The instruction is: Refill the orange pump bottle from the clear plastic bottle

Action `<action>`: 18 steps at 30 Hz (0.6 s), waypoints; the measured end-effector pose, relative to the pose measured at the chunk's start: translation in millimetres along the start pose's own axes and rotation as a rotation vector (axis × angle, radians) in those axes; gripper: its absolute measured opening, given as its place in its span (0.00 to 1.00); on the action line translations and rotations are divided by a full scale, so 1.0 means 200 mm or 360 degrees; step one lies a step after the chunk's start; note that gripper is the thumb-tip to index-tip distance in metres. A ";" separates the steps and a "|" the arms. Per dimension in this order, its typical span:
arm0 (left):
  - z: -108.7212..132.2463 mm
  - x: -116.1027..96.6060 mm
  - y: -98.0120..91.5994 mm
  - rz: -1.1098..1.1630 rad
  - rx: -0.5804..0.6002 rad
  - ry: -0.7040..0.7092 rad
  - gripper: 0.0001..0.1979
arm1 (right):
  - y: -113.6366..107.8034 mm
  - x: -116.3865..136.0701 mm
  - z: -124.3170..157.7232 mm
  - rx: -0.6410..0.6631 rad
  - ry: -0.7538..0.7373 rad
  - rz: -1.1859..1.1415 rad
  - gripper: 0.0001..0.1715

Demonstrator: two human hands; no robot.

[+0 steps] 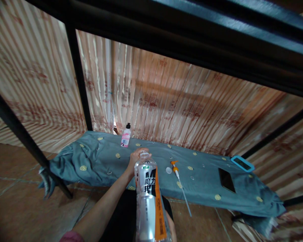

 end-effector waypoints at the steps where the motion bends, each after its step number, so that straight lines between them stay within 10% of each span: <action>1: 0.00 0.00 0.00 0.0000 -0.0001 -0.0005 0.10 | 0.01 0.00 0.00 -0.0002 0.0005 -0.0011 0.28; 18: 0.00 0.01 0.00 -0.0012 0.0002 -0.0009 0.09 | -0.03 -0.05 -0.01 0.0080 -0.0115 0.0055 0.28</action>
Point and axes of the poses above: each hand's wrist, its own z-axis away from the middle knuckle, its own y-axis out of the palm, x = y × z, the point moved 3 cm from there along -z, towards the middle knuckle, and after that the axes turned 14 degrees about z, right-handed, at the moved point
